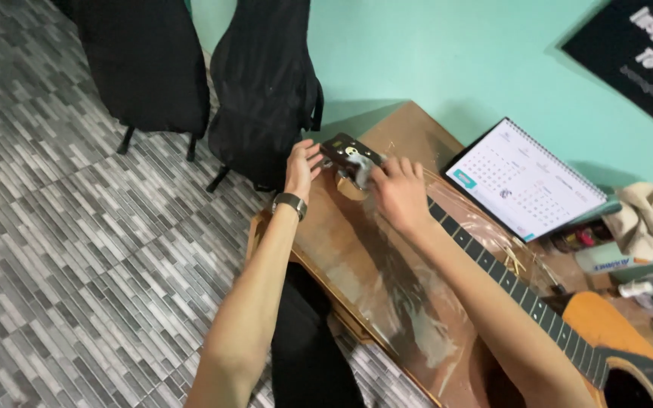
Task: Cleaning an acoustic guitar by wiping the body, neck, and headstock with a cloth.
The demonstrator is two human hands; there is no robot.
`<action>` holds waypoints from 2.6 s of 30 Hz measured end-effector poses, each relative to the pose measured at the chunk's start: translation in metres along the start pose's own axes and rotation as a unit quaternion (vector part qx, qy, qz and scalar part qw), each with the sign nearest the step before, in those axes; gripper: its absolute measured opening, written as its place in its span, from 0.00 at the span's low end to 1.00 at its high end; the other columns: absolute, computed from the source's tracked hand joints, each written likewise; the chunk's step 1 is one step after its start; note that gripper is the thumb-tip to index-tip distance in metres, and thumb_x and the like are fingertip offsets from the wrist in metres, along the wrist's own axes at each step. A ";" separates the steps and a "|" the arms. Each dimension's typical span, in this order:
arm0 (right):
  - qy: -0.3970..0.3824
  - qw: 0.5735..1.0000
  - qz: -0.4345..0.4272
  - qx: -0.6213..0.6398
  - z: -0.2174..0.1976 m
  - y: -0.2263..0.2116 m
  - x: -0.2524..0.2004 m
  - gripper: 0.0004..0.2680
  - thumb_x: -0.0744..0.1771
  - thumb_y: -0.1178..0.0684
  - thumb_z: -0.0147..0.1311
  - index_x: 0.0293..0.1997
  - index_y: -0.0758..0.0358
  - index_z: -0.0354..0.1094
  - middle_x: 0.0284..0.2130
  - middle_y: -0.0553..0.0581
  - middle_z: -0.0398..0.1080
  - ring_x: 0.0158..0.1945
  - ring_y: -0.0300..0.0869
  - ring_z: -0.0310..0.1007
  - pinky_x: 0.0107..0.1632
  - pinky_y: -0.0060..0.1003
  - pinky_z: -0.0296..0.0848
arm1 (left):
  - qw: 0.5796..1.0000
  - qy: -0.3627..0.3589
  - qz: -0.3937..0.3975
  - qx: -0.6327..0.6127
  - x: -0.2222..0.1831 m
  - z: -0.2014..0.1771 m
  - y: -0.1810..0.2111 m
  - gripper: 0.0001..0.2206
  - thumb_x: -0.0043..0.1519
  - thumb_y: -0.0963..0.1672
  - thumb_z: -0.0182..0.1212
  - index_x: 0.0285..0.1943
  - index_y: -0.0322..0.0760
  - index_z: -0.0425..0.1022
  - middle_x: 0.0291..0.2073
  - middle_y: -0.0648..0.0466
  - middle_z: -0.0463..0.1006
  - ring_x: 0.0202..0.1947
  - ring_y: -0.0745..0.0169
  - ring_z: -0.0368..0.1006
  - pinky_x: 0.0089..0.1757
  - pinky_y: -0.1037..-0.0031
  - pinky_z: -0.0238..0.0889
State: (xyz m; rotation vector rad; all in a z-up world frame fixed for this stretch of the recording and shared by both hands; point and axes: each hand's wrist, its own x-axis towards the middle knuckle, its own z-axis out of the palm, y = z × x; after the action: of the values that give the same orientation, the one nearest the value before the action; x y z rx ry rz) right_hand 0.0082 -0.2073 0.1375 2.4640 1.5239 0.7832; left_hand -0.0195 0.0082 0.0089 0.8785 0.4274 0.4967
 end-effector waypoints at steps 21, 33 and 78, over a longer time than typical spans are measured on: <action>0.107 0.994 0.000 -0.026 0.080 -0.050 0.099 0.03 0.61 0.51 0.61 0.33 0.51 0.75 0.30 0.54 0.70 0.40 0.50 0.67 0.47 0.47 0.60 | 0.995 0.045 -0.008 -0.088 0.014 -0.003 -0.021 0.23 0.65 0.51 0.45 0.67 0.44 0.70 0.62 0.48 0.73 0.65 0.47 0.66 0.62 0.48 0.56; -0.244 0.968 -0.008 0.054 0.085 -0.026 0.152 0.18 0.69 0.33 0.39 0.50 0.47 0.77 0.46 0.58 0.77 0.59 0.54 0.67 0.61 0.55 0.57 | 0.993 0.080 0.023 0.081 0.010 0.005 -0.028 0.26 0.61 0.43 0.51 0.72 0.45 0.62 0.63 0.45 0.67 0.64 0.46 0.65 0.61 0.52 0.61; -0.203 0.922 0.215 0.250 -0.027 0.034 0.008 0.14 0.67 0.40 0.54 0.52 0.51 0.79 0.43 0.63 0.80 0.50 0.62 0.78 0.52 0.59 0.76 | 0.954 0.118 0.078 0.263 0.033 0.016 -0.035 0.23 0.59 0.49 0.74 0.64 0.50 0.75 0.59 0.45 0.77 0.61 0.50 0.72 0.57 0.62 0.71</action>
State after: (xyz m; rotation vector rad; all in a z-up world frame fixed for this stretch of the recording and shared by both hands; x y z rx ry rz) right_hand 0.0247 -0.2208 0.1769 3.1239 1.1436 -0.1266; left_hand 0.0241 -0.0019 -0.0156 1.3805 0.7320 0.6512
